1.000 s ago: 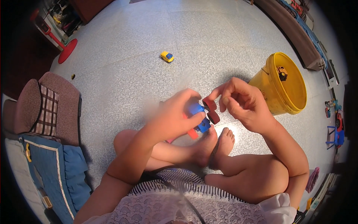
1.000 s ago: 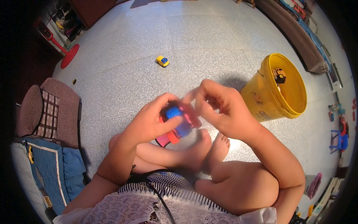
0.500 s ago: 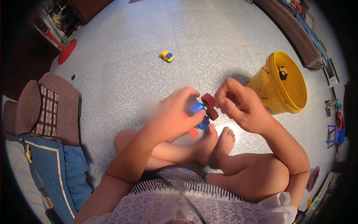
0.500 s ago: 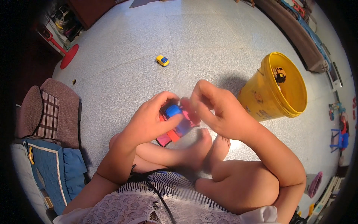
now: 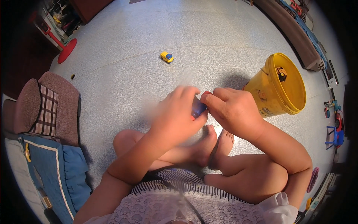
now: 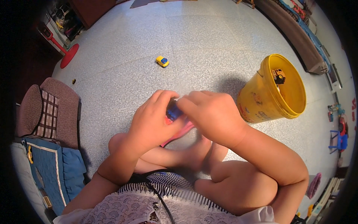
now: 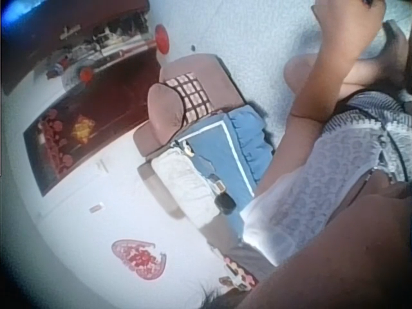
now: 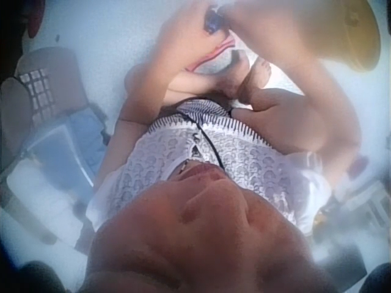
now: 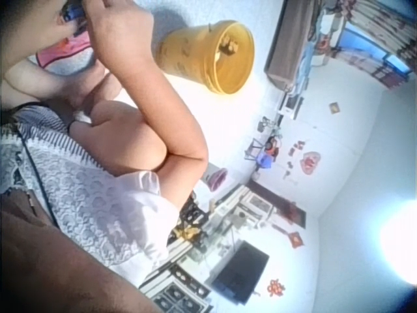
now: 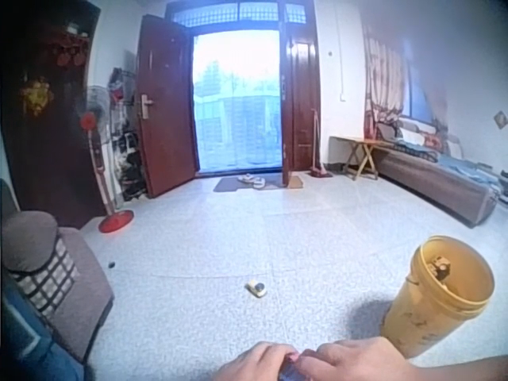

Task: The person is assembling a toy car by attaching wheels and a body component.

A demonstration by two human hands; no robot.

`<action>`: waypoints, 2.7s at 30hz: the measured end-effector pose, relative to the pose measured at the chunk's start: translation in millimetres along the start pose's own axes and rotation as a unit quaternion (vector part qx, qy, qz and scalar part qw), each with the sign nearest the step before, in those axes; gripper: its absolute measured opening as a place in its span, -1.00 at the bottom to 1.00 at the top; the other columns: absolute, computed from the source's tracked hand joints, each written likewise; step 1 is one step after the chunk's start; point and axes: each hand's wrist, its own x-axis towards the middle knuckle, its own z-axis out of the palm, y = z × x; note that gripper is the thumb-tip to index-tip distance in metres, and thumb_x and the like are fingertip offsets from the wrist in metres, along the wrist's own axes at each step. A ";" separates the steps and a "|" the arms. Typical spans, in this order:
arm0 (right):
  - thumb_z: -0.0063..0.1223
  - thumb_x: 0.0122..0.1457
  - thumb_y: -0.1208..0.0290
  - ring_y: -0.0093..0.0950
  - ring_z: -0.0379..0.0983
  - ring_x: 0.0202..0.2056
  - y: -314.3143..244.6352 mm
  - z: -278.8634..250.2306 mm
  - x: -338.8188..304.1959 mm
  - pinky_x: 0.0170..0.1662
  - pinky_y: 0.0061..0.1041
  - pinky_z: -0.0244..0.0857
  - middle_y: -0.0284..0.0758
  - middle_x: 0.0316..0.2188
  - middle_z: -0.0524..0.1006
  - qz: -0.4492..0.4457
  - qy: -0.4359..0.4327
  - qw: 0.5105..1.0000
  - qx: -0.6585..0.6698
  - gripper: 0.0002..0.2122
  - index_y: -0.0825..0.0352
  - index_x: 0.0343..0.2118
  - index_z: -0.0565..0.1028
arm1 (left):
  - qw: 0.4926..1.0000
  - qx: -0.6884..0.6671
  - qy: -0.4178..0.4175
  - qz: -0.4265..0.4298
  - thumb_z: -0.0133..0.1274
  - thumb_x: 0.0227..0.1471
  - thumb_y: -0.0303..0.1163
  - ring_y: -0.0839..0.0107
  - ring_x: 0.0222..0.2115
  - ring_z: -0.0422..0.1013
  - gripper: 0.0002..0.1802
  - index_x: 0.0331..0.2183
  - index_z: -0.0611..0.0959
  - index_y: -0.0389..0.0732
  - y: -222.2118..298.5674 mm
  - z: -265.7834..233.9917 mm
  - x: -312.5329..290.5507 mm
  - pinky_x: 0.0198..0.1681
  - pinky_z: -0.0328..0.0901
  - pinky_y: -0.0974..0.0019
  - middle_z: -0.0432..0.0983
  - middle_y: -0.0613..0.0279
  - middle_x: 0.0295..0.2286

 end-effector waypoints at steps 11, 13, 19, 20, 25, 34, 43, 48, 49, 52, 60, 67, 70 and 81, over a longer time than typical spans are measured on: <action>0.21 0.00 0.55 -0.26 0.48 -0.51 3.5 0.9 -6.7 -0.51 -0.30 0.38 -0.33 -0.51 0.42 0.056 0.066 0.989 0.120 -0.84 0.23 -0.34 0.52 | 0.989 -0.134 -0.064 -0.029 0.31 -0.01 -0.22 0.16 -0.16 0.56 -0.51 -0.07 0.55 -0.20 -4.1 -3.9 8.2 -0.12 0.44 0.17 0.56 0.08 -0.18; 0.22 0.00 0.55 -0.26 0.49 -0.51 4.6 0.6 -5.9 -0.50 -0.30 0.39 -0.33 -0.50 0.45 0.048 0.069 0.987 0.135 -0.85 0.23 -0.34 0.53 | 0.975 -0.190 -0.098 -0.066 0.30 0.03 -0.25 0.26 -0.19 0.54 -0.53 -0.06 0.55 -0.22 -8.5 -5.1 11.3 -0.14 0.43 0.22 0.57 0.11 -0.21; 0.23 0.01 0.55 -0.28 0.51 -0.48 13.1 -9.6 -13.4 -0.42 -0.30 0.42 -0.26 -0.42 0.54 0.067 -0.019 0.962 0.265 -0.84 0.29 -0.30 0.56 | 0.957 -0.253 -0.109 -0.088 0.25 0.11 -0.33 0.48 -0.27 0.46 -0.60 -0.06 0.54 -0.26 -25.1 -3.2 12.1 -0.21 0.39 0.37 0.56 0.21 -0.28; 0.21 0.02 0.55 -0.29 0.51 -0.48 13.7 -14.6 -14.1 -0.40 -0.30 0.42 -0.25 -0.40 0.55 0.083 -0.064 0.952 0.288 -0.84 0.30 -0.30 0.56 | 0.960 -0.253 -0.092 -0.076 0.24 0.11 -0.33 0.49 -0.29 0.45 -0.61 -0.06 0.54 -0.26 -27.4 -2.6 11.1 -0.22 0.38 0.38 0.55 0.22 -0.28; 0.23 0.04 0.52 -0.29 0.51 -0.46 22.3 -28.8 -19.3 -0.38 -0.35 0.40 -0.25 -0.41 0.54 0.109 -0.229 0.911 0.326 -0.88 0.32 -0.33 0.56 | 0.968 -0.219 -0.054 -0.107 0.27 0.05 -0.11 0.02 -0.07 0.54 -0.47 -0.03 0.54 -0.19 -37.3 -8.2 11.2 -0.01 0.41 0.08 0.59 -0.03 -0.09; 0.28 0.13 0.49 -0.30 0.52 -0.43 7.6 -9.8 -6.1 -0.37 -0.34 0.42 -0.31 -0.46 0.48 0.159 0.001 0.960 0.231 -0.86 0.21 -0.24 0.64 | 0.950 -0.276 -0.078 -0.123 0.23 0.11 -0.08 0.03 -0.08 0.54 -0.45 -0.02 0.51 -0.26 -34.5 -4.6 12.0 -0.01 0.39 0.11 0.58 -0.12 -0.09; 0.32 0.04 0.52 -0.27 0.57 -0.40 2.7 10.3 -5.4 -0.36 -0.31 0.45 -0.31 -0.41 0.53 0.148 0.048 0.970 0.188 -0.86 0.23 -0.33 0.60 | 0.959 -0.267 -0.041 -0.088 0.19 0.20 -0.29 0.56 -0.30 0.43 -0.66 -0.05 0.52 -0.23 -33.7 6.2 11.2 -0.27 0.38 0.39 0.54 0.25 -0.28; 0.27 0.11 0.61 -0.61 0.37 -0.51 5.0 -0.4 -3.4 -0.49 -0.59 0.21 -0.41 -0.46 0.37 0.133 0.049 0.954 0.266 -0.90 0.33 -0.34 0.56 | 0.976 -0.212 -0.008 -0.058 0.25 0.13 -0.27 0.52 -0.27 0.45 -0.59 -0.05 0.52 -0.22 -28.3 0.5 7.9 -0.22 0.37 0.37 0.55 0.24 -0.29; 0.25 0.12 0.61 -0.63 0.34 -0.51 5.2 -1.0 -3.4 -0.49 -0.60 0.19 -0.41 -0.46 0.35 0.140 0.044 0.949 0.280 -0.91 0.33 -0.34 0.55 | 0.975 -0.210 -0.013 -0.068 0.27 0.11 -0.27 0.48 -0.26 0.46 -0.57 -0.05 0.52 -0.23 -24.2 -1.9 7.6 -0.19 0.38 0.36 0.55 0.21 -0.27; 0.24 0.10 0.59 -0.55 0.37 -0.49 2.4 -7.1 -1.0 -0.44 -0.54 0.25 -0.39 -0.45 0.39 0.171 0.028 0.937 0.303 -0.90 0.31 -0.33 0.56 | 0.980 -0.188 -0.016 -0.068 0.27 0.07 -0.19 0.22 -0.19 0.50 -0.49 -0.03 0.49 -0.21 -22.0 -4.3 7.3 -0.13 0.40 0.18 0.51 0.07 -0.17; 0.15 0.16 0.62 -0.64 0.34 -0.50 7.6 -10.3 -4.2 -0.46 -0.61 0.24 -0.39 -0.44 0.41 0.140 -0.073 0.925 0.346 -0.96 0.34 -0.36 0.53 | 0.995 -0.064 0.072 -0.007 0.31 0.02 -0.26 0.12 -0.15 0.53 -0.48 -0.03 0.51 -0.22 -23.2 -1.6 7.2 -0.09 0.42 0.17 0.51 0.03 -0.15; 0.17 0.12 0.62 -0.65 0.35 -0.49 4.8 -10.8 -2.7 -0.46 -0.60 0.25 -0.41 -0.46 0.41 0.114 -0.077 0.924 0.357 -0.94 0.35 -0.39 0.51 | 0.994 -0.036 0.099 0.020 0.33 -0.07 -0.23 -0.07 -0.09 0.45 -0.42 -0.03 0.48 -0.15 -21.6 4.9 6.9 -0.10 0.41 -0.02 0.44 0.01 -0.10; 0.16 0.12 0.62 -0.64 0.35 -0.48 6.8 -12.0 -4.9 -0.44 -0.60 0.26 -0.41 -0.45 0.42 0.136 -0.074 0.916 0.371 -0.94 0.35 -0.40 0.49 | 0.991 0.001 0.124 0.053 0.33 -0.12 -0.29 -0.06 -0.06 0.40 -0.41 -0.03 0.49 -0.15 -22.2 6.7 7.3 -0.07 0.39 -0.02 0.41 0.04 -0.08; 0.13 0.10 0.64 -0.58 0.38 -0.45 13.4 -14.2 -4.2 -0.36 -0.59 0.29 -0.35 -0.45 0.43 0.156 0.060 0.932 0.322 -0.93 0.37 -0.36 0.50 | 0.982 0.020 0.085 0.168 0.40 -0.28 -0.46 0.01 0.03 0.33 -0.35 -0.05 0.54 -0.13 -15.7 1.0 5.4 0.04 0.34 0.03 0.40 0.14 -0.03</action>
